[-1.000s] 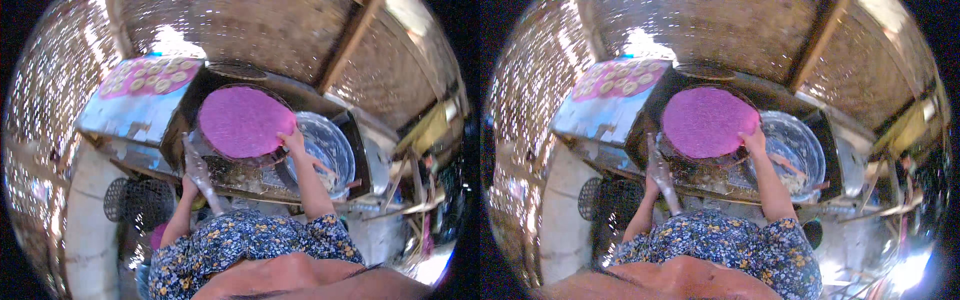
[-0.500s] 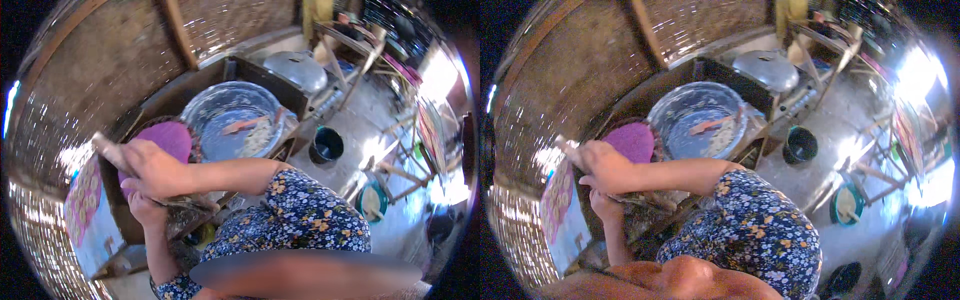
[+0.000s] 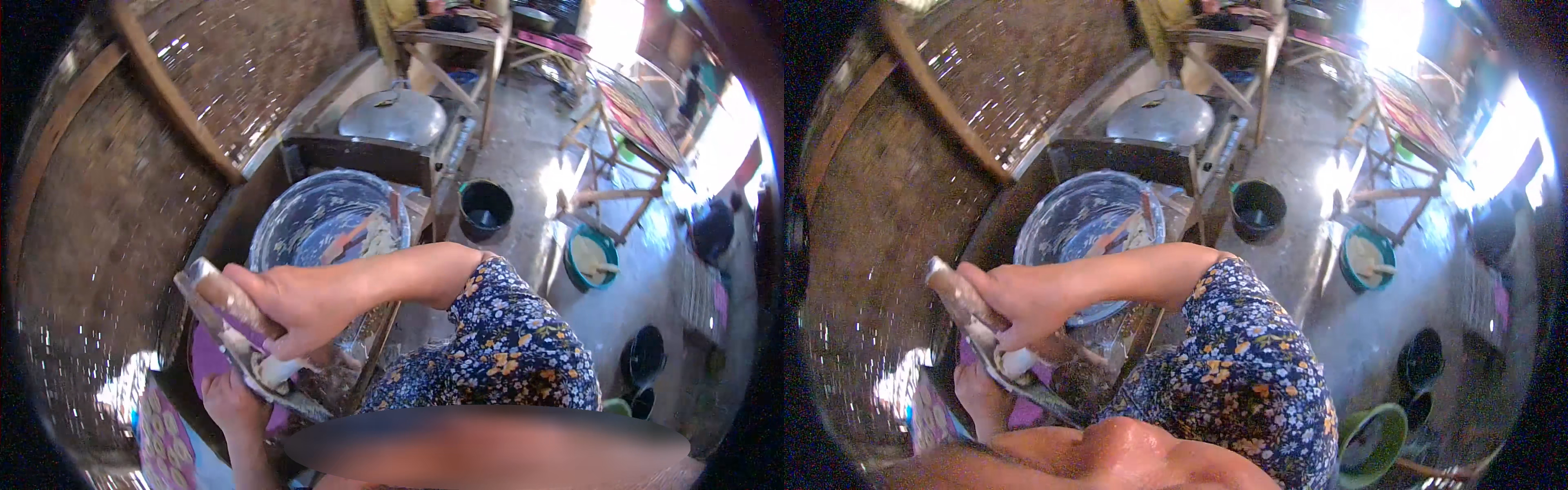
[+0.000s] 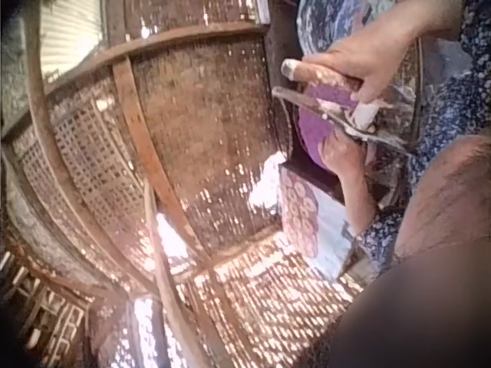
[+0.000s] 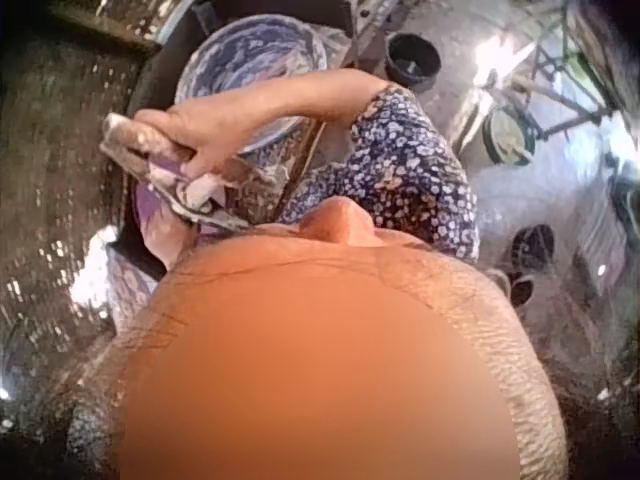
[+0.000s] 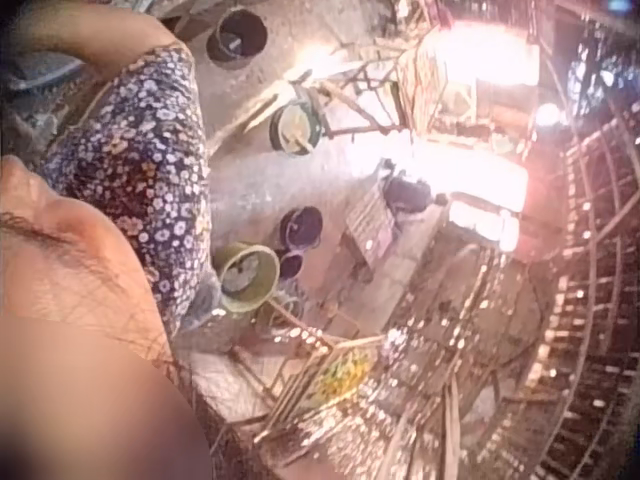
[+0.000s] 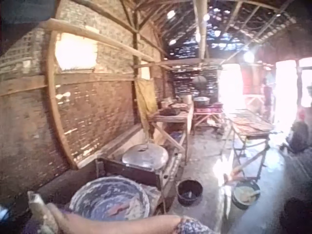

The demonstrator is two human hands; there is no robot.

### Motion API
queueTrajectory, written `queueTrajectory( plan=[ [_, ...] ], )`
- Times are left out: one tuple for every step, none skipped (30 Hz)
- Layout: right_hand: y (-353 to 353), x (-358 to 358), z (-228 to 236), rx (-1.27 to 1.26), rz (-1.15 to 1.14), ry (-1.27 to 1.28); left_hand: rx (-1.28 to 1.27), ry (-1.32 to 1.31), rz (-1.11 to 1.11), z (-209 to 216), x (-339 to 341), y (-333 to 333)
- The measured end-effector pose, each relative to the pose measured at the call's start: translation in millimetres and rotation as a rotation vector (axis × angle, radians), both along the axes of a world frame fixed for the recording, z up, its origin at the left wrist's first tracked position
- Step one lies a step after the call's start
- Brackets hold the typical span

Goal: The person uses a wooden extrusion tool to press dough into swirled patterns onto mats, refilling the tool with dough from a bowl and a spatula.

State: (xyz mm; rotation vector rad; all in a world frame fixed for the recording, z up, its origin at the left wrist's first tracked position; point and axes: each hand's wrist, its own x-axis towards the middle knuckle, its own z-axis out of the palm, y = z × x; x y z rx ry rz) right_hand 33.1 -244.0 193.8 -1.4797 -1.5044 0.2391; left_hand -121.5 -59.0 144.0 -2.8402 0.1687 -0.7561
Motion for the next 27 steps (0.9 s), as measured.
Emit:
queueTrajectory(
  plan=[
    [-5, 5, 1, -0.064, -0.046, 0.025, -0.045, -0.012, -0.056, -1, -1, 10],
    [-17, 15, 2, -0.085, -0.177, 0.026, -0.142, 0.014, 0.043, -1, -3, 21],
    [-33, 26, 4, -0.059, -0.283, 0.103, -0.264, 0.017, 0.162, -8, -4, 46],
    [-38, 38, -10, 0.158, -0.384, 0.112, -0.79, -0.039, 0.166, -18, -8, 63],
    [-47, 42, -16, 0.337, -0.539, 0.145, -1.324, -0.09, 0.153, -24, -4, 73],
    [-53, 38, -22, 0.522, -0.573, 0.426, -1.33, -0.081, 0.138, -27, 2, 82],
    [-52, 38, -27, 0.72, -0.672, 0.491, -1.413, 0.021, 0.226, -30, 11, 88],
    [-52, 34, -32, 0.878, -0.643, 0.527, -1.489, 0.125, 0.317, -32, 19, 93],
    [-51, 29, -36, 1.036, -0.606, 0.56, -1.56, 0.231, 0.41, -33, 27, 96],
    [-43, 28, -40, 1.196, -0.544, 0.549, -1.621, 0.341, 0.505, -33, 36, 97],
    [-33, 24, -44, 1.291, -0.49, 0.586, -1.674, 0.453, 0.607, -31, 43, 96],
    [-26, 17, -46, 1.274, -0.478, 0.695, -1.701, 0.508, 0.658, -31, 49, 87],
    [-18, 10, -47, 1.253, -0.465, 0.806, -1.723, 0.57, 0.707, -30, 55, 75],
    [-9, 6, -54, 1.252, -0.469, 0.803, -1.71, 0.17, -0.008, -25, 63, 35],
    [-1, 3, -62, 1.158, -0.305, 1.007, -1.536, -0.235, -0.694, -21, 68, 12],
    [1, -1, -67, 1.042, -0.135, 1.207, -1.503, -0.207, -0.774, -14, 66, 8],
    [8, -8, -70, 1.027, -0.113, 1.221, -1.586, -0.261, -0.821, -24, 58, 28],
    [16, -14, -72, 0.913, -0.008, 1.281, -1.603, -0.368, -0.901, -33, 53, 49],
    [24, -18, -76, 0.79, 0.096, 1.339, -1.616, -0.482, -0.976, -36, 43, 61],
    [23, 3, -94, 0.617, 0.103, 0.947, -1.648, -0.508, -0.887, -25, 33, 52],
    [17, 17, -92, 0.405, -0.024, 0.587, -1.622, -0.543, -0.827, -18, 20, 58],
    [8, 46, -108, 0.282, -0.259, -0.01, -1.661, -0.516, -0.874, -14, 9, 62],
    [-5, 57, -104, -0.01, -0.506, -0.255, -1.706, -0.498, -0.908, -16, -6, 69],
    [-18, 86, -131, -0.233, -0.727, -0.563, -1.747, -0.567, -0.872, -11, -20, 68],
    [-33, 91, -110, -0.643, -0.705, -0.552, -1.699, -0.669, -0.787, -14, -37, 75],
    [-42, 104, -138, -0.901, -0.823, -0.797, -1.737, -0.793, -0.703, -7, -53, 67],
    [-48, 119, -168, -1.049, -0.835, -0.921, -1.767, -0.919, -0.624, 1, -68, 58]
  ],
)
